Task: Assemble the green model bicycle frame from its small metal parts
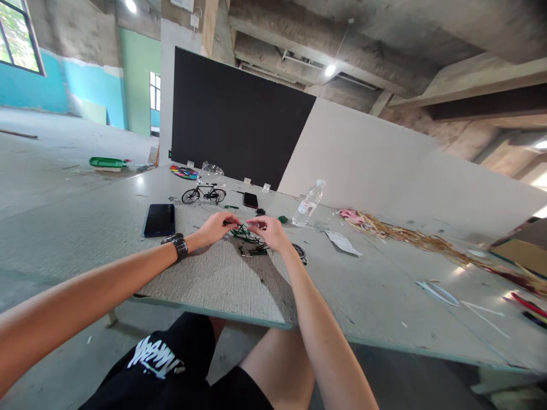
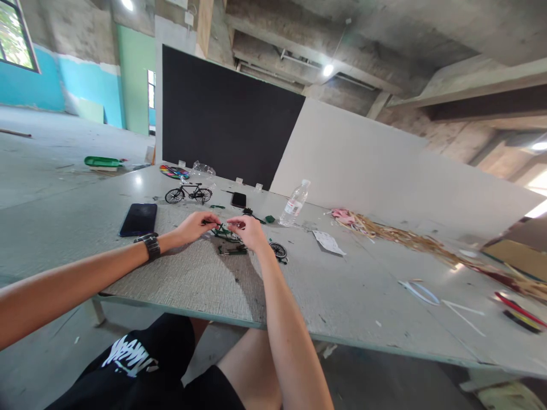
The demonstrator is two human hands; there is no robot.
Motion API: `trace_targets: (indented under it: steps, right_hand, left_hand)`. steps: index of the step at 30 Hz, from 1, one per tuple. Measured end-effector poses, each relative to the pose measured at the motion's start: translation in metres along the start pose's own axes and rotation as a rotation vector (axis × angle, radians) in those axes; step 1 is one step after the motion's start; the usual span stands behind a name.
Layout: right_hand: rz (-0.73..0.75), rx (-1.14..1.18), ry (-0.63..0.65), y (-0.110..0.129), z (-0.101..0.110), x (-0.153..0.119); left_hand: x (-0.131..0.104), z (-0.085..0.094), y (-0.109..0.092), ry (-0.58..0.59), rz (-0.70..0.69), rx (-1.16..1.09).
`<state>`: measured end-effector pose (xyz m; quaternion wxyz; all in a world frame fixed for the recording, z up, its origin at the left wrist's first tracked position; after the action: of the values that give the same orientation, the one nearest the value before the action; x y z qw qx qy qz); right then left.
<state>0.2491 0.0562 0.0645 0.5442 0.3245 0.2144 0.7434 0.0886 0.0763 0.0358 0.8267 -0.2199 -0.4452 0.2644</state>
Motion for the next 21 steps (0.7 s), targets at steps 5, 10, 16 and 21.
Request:
trace_targets:
  steps: [5, 10, 16, 21]
  right_hand:
    - [0.002, -0.03, 0.028, 0.0052, -0.0036, -0.0023]
    - [-0.006, -0.045, 0.036, 0.0069, -0.0034, -0.0037]
    - [0.0, -0.053, 0.008, 0.0099, 0.0001, -0.0045]
    - [0.008, -0.057, 0.016, 0.0091, -0.001, -0.0039]
  left_hand:
    - [0.0003, 0.0009, -0.002, -0.007, -0.001, 0.009]
    - [-0.0006, 0.0015, -0.0067, -0.003, 0.002, 0.0]
    - [-0.0012, 0.0018, -0.0096, 0.003, 0.003, -0.01]
    - [-0.0013, 0.0017, -0.0081, 0.004, 0.009, -0.007]
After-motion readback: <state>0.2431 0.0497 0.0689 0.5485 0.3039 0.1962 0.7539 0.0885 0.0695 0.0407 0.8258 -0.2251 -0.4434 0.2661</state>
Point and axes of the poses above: each hand's wrist, its own x-axis towards the middle knuckle, its own z-axis out of the back of the hand, y = z × x, the point moved 9 cm from there along x, towards the middle knuckle, and after that the axes turned 12 degrees about -z, right-handed, at the moved point
